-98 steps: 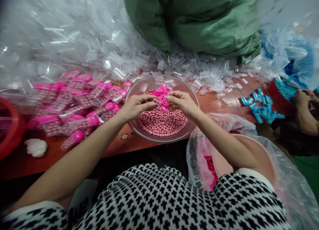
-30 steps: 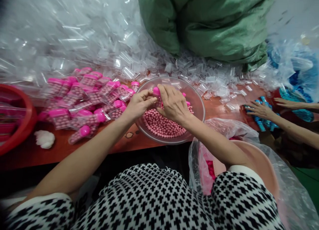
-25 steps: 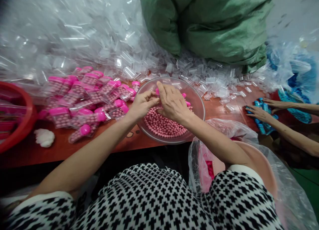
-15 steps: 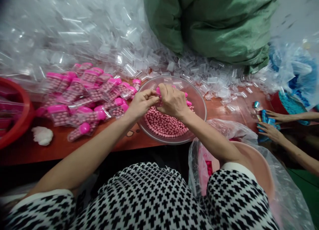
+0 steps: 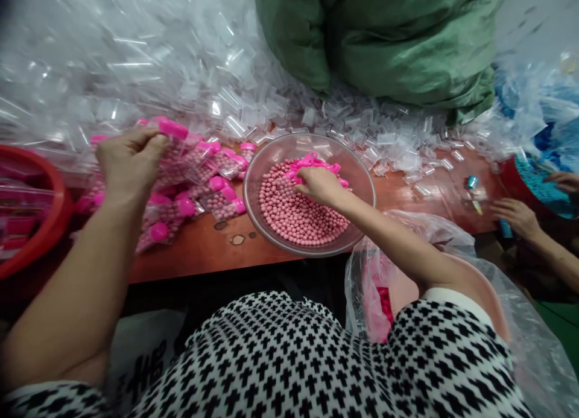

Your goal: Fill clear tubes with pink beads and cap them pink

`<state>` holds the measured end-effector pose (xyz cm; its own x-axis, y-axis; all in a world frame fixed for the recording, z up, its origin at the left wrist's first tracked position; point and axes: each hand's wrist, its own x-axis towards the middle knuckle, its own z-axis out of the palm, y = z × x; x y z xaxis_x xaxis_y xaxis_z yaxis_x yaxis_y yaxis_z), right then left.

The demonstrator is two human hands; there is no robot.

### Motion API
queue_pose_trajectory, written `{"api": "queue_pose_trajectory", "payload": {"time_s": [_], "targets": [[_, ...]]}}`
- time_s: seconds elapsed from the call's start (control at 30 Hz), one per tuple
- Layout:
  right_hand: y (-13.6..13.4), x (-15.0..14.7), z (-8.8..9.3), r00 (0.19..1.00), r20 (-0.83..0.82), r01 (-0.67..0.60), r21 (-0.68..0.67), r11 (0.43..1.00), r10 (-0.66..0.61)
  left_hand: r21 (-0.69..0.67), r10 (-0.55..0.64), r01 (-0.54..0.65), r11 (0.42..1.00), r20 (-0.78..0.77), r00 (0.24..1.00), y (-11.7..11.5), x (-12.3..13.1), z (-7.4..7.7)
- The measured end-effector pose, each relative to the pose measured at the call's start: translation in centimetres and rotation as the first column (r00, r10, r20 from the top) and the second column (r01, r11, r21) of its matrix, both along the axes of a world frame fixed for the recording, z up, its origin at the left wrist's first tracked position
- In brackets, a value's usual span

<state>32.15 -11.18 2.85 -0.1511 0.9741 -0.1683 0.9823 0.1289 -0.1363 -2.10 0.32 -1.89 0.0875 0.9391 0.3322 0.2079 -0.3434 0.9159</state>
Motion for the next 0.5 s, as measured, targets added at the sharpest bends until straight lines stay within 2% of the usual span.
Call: {"api": "queue_pose_trajectory", "payload": {"time_s": [0.03, 0.07, 0.1, 0.13, 0.2, 0.3, 0.4, 0.5], "targets": [[0.1, -0.7, -0.5, 1.0, 0.029, 0.0, -0.001, 1.0, 0.001, 0.033, 0.126, -0.122, 0.992, -0.14, 0.982, 0.3, -0.9, -0.3], [0.2, -1.4, -0.9, 0.998, 0.055, -0.002, 0.009, 1.0, 0.001, 0.085, 0.244, -0.229, 0.97, -0.263, 0.933, 0.4, -1.4, -0.4], [0.4, -2.0, -1.2, 0.997, 0.079, -0.002, 0.018, 1.0, 0.001, 0.141, 0.323, -0.291, 0.946, -0.349, 0.88, 0.3, -1.5, -0.4], [0.6, -2.4, -1.3, 0.995, 0.096, -0.005, 0.02, 1.0, 0.003, 0.177, 0.329, -0.28, 0.943, -0.404, 0.853, 0.1, -1.3, -0.2], [1.1, -2.7, -1.4, 0.995, 0.102, -0.018, 0.001, 1.0, 0.018, 0.235, 0.294, -0.206, 0.95, -0.451, 0.843, -0.7, 0.0, 0.3], [1.7, -2.5, -1.4, 1.0, 0.023, 0.0, -0.009, 1.0, 0.001, 0.287, 0.219, -0.096, 0.953, -0.437, 0.872, -2.5, 3.4, 1.2], [2.0, -2.0, -1.7, 0.992, -0.115, 0.047, -0.018, 0.999, -0.048, 0.279, 0.052, 0.073, 0.958, -0.414, 0.909, -4.6, 7.5, 2.2], [2.1, -1.7, -2.1, 0.957, -0.288, 0.018, -0.046, 0.999, -0.03, 0.221, -0.137, 0.268, 0.938, -0.472, 0.871, -6.3, 11.2, 3.1]]}}
